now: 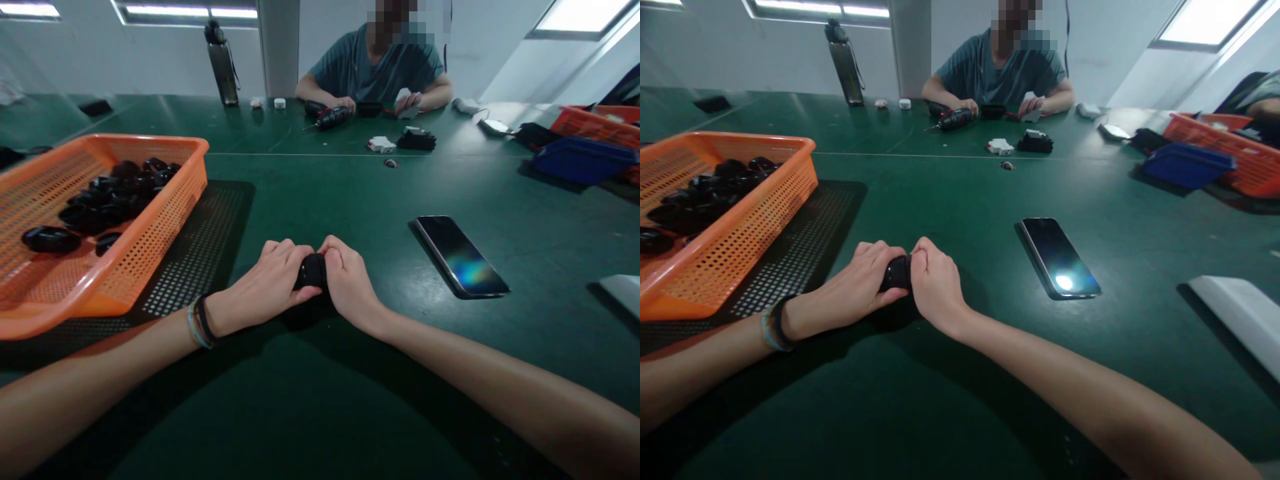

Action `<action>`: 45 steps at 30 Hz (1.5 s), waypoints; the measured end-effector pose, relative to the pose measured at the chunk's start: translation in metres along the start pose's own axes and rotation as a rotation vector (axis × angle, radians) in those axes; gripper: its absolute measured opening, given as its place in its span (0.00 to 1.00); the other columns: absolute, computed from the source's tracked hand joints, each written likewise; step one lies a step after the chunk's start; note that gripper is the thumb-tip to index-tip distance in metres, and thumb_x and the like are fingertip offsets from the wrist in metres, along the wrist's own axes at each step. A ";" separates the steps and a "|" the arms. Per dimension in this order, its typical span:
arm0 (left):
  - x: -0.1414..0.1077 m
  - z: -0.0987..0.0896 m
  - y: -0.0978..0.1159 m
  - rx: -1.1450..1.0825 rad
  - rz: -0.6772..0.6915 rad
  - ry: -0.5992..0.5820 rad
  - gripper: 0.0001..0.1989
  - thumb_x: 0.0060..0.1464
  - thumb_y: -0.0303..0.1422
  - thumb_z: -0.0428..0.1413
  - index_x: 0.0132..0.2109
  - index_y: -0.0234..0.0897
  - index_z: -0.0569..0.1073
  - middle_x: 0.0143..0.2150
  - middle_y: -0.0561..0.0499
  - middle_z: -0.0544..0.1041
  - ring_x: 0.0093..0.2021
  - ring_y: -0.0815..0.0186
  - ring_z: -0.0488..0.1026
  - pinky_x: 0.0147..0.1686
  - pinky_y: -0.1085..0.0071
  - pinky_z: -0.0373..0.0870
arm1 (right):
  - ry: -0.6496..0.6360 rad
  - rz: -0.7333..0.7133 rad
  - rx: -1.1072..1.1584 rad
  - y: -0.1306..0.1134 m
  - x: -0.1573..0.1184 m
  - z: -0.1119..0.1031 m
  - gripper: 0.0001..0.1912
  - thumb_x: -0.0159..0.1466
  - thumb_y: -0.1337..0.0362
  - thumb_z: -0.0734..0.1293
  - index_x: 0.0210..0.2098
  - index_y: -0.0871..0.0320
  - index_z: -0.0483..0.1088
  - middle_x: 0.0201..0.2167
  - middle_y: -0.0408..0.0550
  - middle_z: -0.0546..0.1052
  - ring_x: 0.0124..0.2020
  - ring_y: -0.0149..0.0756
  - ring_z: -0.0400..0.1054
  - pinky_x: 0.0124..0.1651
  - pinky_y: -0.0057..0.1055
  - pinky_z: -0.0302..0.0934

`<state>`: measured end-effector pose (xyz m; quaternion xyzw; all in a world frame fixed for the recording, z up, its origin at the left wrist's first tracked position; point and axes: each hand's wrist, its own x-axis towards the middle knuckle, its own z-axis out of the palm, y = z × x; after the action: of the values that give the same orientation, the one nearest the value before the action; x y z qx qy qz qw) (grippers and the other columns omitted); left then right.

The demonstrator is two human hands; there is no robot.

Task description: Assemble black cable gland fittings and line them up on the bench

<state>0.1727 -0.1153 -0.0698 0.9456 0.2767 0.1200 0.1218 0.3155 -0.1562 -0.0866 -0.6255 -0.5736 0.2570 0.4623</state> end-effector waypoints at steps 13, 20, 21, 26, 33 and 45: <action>-0.004 0.008 -0.014 -0.347 -0.093 0.283 0.19 0.56 0.32 0.52 0.54 0.38 0.60 0.43 0.48 0.64 0.43 0.63 0.64 0.43 0.64 0.68 | -0.443 -0.311 0.101 0.019 0.027 -0.027 0.20 0.60 0.54 0.63 0.48 0.56 0.62 0.44 0.51 0.72 0.40 0.37 0.67 0.36 0.32 0.62; -0.004 0.014 -0.017 -0.381 -0.100 0.338 0.24 0.56 0.26 0.48 0.59 0.40 0.54 0.48 0.45 0.64 0.48 0.62 0.65 0.47 0.60 0.68 | -0.268 -0.295 -0.049 0.032 0.045 -0.033 0.17 0.55 0.59 0.68 0.43 0.57 0.64 0.40 0.49 0.75 0.40 0.39 0.71 0.40 0.36 0.64; -0.004 0.013 -0.017 -0.366 -0.104 0.336 0.24 0.56 0.26 0.48 0.59 0.40 0.54 0.49 0.45 0.64 0.49 0.61 0.64 0.47 0.60 0.68 | -0.181 -0.273 -0.072 0.036 0.050 -0.034 0.17 0.54 0.60 0.68 0.43 0.57 0.64 0.40 0.50 0.76 0.41 0.41 0.71 0.40 0.37 0.64; -0.005 0.010 -0.011 -0.278 -0.069 0.248 0.22 0.56 0.27 0.49 0.58 0.36 0.56 0.50 0.43 0.65 0.51 0.59 0.64 0.51 0.56 0.67 | 0.243 -0.086 -0.244 0.056 0.079 -0.050 0.17 0.57 0.60 0.66 0.44 0.59 0.65 0.39 0.54 0.76 0.41 0.44 0.71 0.45 0.42 0.62; -0.006 0.010 -0.009 -0.158 0.030 0.132 0.19 0.58 0.28 0.49 0.56 0.35 0.60 0.52 0.42 0.64 0.53 0.57 0.62 0.55 0.54 0.65 | 0.415 0.029 -0.613 0.065 0.102 -0.087 0.19 0.57 0.55 0.65 0.42 0.63 0.69 0.42 0.61 0.73 0.47 0.52 0.62 0.48 0.46 0.58; -0.004 0.009 -0.006 -0.101 0.032 0.038 0.17 0.58 0.29 0.51 0.54 0.33 0.65 0.51 0.41 0.67 0.54 0.56 0.62 0.54 0.54 0.65 | 0.349 0.214 -0.840 0.108 0.126 -0.127 0.23 0.59 0.57 0.61 0.47 0.68 0.69 0.43 0.66 0.72 0.50 0.58 0.60 0.49 0.51 0.53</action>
<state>0.1687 -0.1139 -0.0807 0.9402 0.2573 0.1536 0.1619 0.5018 -0.0630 -0.0987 -0.8479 -0.4739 -0.0604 0.2297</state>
